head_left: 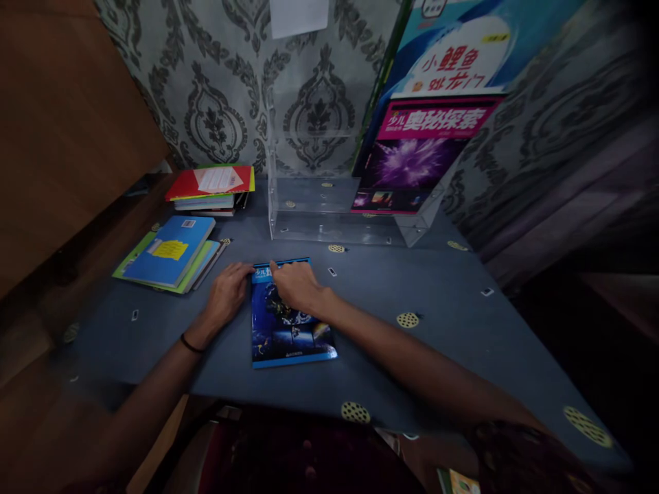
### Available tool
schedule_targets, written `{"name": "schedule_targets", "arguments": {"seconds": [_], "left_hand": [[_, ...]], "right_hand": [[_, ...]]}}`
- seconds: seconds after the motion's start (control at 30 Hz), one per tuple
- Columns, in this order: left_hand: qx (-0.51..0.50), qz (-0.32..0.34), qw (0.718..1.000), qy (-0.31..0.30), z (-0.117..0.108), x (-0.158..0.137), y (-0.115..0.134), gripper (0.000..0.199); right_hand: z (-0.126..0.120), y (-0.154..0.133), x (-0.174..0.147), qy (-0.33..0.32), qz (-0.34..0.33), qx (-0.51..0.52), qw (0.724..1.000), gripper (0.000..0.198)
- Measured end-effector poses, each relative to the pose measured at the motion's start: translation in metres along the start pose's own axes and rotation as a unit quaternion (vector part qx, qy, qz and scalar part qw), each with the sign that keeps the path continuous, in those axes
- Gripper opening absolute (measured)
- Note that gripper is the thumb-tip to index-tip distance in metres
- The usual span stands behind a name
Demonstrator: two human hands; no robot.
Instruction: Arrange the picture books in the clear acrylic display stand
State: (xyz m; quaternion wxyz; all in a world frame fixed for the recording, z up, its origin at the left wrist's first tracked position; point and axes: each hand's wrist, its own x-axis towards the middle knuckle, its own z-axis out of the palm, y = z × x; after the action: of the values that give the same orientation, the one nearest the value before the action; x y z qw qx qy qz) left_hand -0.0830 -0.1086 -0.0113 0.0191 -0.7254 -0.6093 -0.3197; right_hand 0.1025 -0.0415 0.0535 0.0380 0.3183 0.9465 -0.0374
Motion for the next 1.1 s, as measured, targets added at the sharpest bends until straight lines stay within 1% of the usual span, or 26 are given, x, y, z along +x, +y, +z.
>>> {"name": "schedule_targets", "arguments": {"seconds": [0.07, 0.13, 0.2, 0.27, 0.47, 0.63, 0.77, 0.9, 1.1], "left_hand": [[0.002, 0.000, 1.000, 0.000, 0.000, 0.000, 0.000, 0.032], [0.005, -0.004, 1.000, 0.003, 0.001, 0.000, 0.000, 0.032], [0.004, -0.009, 1.000, 0.005, 0.001, 0.000, -0.001, 0.032], [-0.002, -0.005, 1.000, 0.003, 0.002, 0.000, -0.002, 0.033], [0.001, 0.004, 1.000, 0.008, 0.003, 0.000, -0.005, 0.032], [0.002, 0.007, 1.000, 0.006, 0.002, 0.001, -0.002, 0.033], [-0.001, 0.001, 1.000, 0.003, 0.001, 0.001, 0.000, 0.034], [-0.010, 0.000, 1.000, 0.007, 0.001, 0.001, 0.001, 0.033], [0.000, 0.002, 1.000, 0.002, 0.001, 0.000, -0.001, 0.034]], "right_hand": [[0.003, -0.001, -0.003, 0.022, 0.004, 0.001, 1.000, 0.039], [0.008, -0.004, -0.004, 0.071, -0.010, 0.002, 0.997, 0.034], [0.014, -0.009, -0.003, 0.119, -0.032, 0.008, 0.992, 0.035], [0.020, -0.013, 0.001, 0.142, -0.050, 0.016, 0.989, 0.038], [0.030, -0.014, 0.010, 0.144, -0.090, 0.004, 0.986, 0.038], [0.034, -0.011, 0.013, 0.163, -0.095, -0.006, 0.982, 0.033], [0.034, -0.012, 0.013, 0.179, -0.083, -0.015, 0.980, 0.029], [0.026, -0.016, 0.010, 0.144, -0.061, -0.011, 0.988, 0.028], [0.011, -0.020, 0.003, 0.096, -0.042, 0.001, 0.994, 0.036]]}}
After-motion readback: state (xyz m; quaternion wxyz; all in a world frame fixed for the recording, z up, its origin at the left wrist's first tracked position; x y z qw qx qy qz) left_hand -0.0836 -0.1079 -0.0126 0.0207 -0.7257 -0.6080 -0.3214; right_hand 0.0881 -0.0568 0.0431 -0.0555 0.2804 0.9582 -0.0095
